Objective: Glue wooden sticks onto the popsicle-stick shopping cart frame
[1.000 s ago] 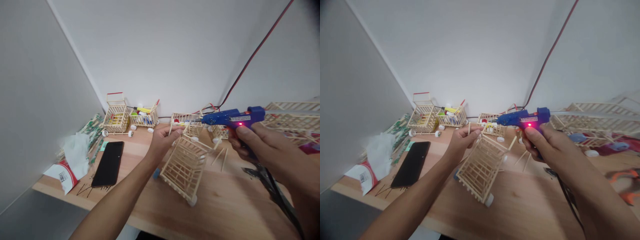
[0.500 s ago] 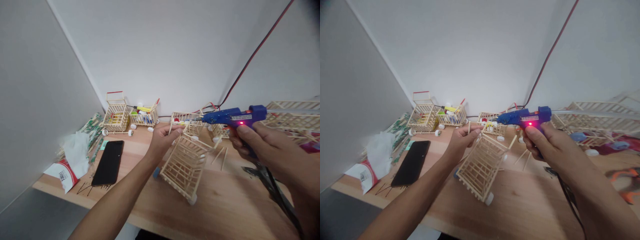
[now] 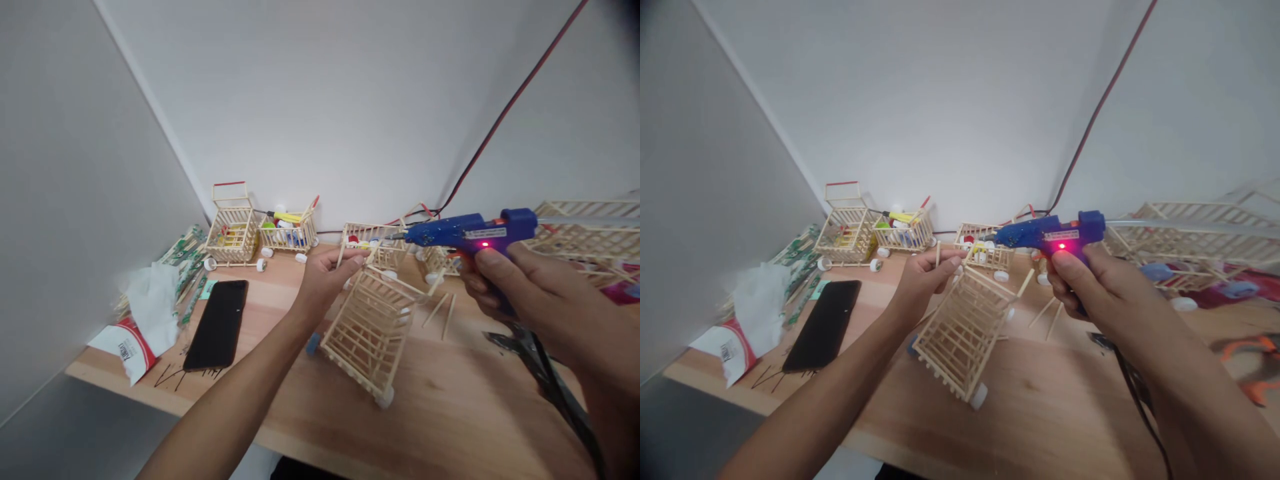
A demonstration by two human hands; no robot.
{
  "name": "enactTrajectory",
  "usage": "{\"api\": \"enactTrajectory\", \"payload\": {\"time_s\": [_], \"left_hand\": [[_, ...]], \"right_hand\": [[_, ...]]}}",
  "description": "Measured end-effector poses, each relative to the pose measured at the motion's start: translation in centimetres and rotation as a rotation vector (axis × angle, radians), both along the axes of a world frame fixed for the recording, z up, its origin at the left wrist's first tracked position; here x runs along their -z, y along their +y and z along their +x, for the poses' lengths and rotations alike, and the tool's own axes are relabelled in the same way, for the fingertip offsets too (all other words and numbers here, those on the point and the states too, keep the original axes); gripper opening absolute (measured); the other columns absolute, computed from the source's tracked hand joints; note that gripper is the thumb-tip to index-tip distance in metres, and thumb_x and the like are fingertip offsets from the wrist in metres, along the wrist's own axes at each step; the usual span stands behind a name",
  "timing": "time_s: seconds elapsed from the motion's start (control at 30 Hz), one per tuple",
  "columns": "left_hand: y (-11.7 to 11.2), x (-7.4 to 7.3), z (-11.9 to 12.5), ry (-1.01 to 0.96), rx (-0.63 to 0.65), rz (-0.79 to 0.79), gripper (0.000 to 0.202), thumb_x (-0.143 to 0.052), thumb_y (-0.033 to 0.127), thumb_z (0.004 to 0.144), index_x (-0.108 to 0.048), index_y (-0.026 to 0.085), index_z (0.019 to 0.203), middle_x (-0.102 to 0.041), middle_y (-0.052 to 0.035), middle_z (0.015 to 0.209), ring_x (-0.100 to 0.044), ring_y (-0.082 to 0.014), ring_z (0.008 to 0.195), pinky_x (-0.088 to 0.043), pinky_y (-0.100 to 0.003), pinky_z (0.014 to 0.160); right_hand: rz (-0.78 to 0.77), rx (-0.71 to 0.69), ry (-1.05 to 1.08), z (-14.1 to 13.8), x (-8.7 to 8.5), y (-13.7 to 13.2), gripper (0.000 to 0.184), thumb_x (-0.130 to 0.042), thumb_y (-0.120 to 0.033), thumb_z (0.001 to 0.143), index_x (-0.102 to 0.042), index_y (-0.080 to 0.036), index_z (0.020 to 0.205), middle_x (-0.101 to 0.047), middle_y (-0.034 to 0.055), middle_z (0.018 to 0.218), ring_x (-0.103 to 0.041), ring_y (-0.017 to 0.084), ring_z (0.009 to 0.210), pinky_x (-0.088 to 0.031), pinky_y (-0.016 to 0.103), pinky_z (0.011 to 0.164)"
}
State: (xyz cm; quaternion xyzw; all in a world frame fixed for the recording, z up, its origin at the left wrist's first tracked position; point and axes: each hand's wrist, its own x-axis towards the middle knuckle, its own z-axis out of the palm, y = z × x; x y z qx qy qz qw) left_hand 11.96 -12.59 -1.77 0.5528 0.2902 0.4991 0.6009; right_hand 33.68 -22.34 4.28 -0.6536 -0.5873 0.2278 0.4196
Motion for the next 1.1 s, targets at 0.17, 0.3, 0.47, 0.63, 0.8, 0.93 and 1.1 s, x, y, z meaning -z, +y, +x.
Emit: {"api": "enactTrajectory", "payload": {"time_s": [0.17,0.3,0.47,0.63,0.8,0.93,1.1], "left_hand": [[0.0,0.0,0.0,0.003,-0.008,0.008,0.023,-0.073,0.031,0.079,-0.079,0.016,0.095,-0.061,0.0006,0.054,-0.06,-0.0138,0.064,-0.047,-0.027,0.067],[0.0,0.0,0.0,0.006,-0.01,0.007,0.024,-0.073,0.032,0.078,-0.08,0.017,0.096,-0.061,0.0002,0.053,-0.061,-0.0149,0.065,-0.048,-0.028,0.066],[0.0,0.0,0.0,0.009,-0.015,0.012,0.023,-0.073,0.032,0.078,-0.08,0.017,0.094,-0.061,0.0003,0.053,-0.061,-0.0151,0.065,-0.048,-0.028,0.065],[0.0,0.0,0.0,0.009,-0.026,0.017,0.023,-0.073,0.032,0.078,-0.08,0.017,0.094,-0.061,0.0001,0.053,-0.061,-0.0149,0.064,-0.048,-0.028,0.065],[-0.1,-0.1,0.0,0.007,-0.023,0.008,0.021,-0.072,0.031,0.078,-0.079,0.017,0.092,-0.062,-0.0002,0.054,-0.06,-0.0137,0.063,-0.048,-0.027,0.066],[-0.1,-0.1,0.0,0.009,-0.037,0.005,0.02,-0.072,0.031,0.078,-0.079,0.018,0.09,-0.062,-0.0006,0.058,-0.058,-0.0129,0.063,-0.046,-0.026,0.063],[0.0,-0.2,-0.1,0.012,-0.04,-0.01,0.022,-0.072,0.033,0.077,-0.079,0.018,0.092,-0.054,0.0019,0.05,-0.054,-0.0125,0.057,-0.043,-0.025,0.059]], "right_hand": [[0.002,0.001,-0.007,-0.2,-0.1,0.0,0.056,-0.048,-0.076,0.082,-0.05,-0.022,0.07,-0.045,-0.0034,0.055,-0.037,0.01,0.045,-0.03,0.023,0.04],[-0.004,0.012,-0.022,0.0,0.0,0.0,0.055,-0.046,-0.074,0.085,-0.049,-0.022,0.068,-0.046,-0.0027,0.056,-0.038,0.01,0.047,-0.031,0.023,0.042],[-0.011,0.0,-0.045,0.5,0.2,0.0,0.055,-0.045,-0.073,0.086,-0.049,-0.022,0.068,-0.045,-0.0024,0.057,-0.039,0.011,0.048,-0.032,0.024,0.043],[0.005,0.001,-0.005,0.5,0.3,-0.1,0.053,-0.048,-0.073,0.085,-0.052,-0.022,0.071,-0.047,-0.0023,0.057,-0.039,0.011,0.047,-0.031,0.024,0.042],[0.021,0.007,0.07,0.6,0.5,-0.3,0.048,-0.049,-0.068,0.087,-0.057,-0.022,0.078,-0.05,-0.002,0.061,-0.041,0.011,0.05,-0.031,0.023,0.044],[0.016,0.019,0.151,0.7,1.0,-0.3,0.044,-0.049,-0.064,0.09,-0.057,-0.022,0.08,-0.05,-0.0025,0.062,-0.042,0.011,0.053,-0.031,0.023,0.047],[0.059,-0.016,0.191,0.2,1.0,0.0,0.045,-0.044,-0.061,0.094,-0.055,-0.022,0.074,-0.05,-0.0015,0.063,-0.042,0.012,0.056,-0.033,0.025,0.05]]}}
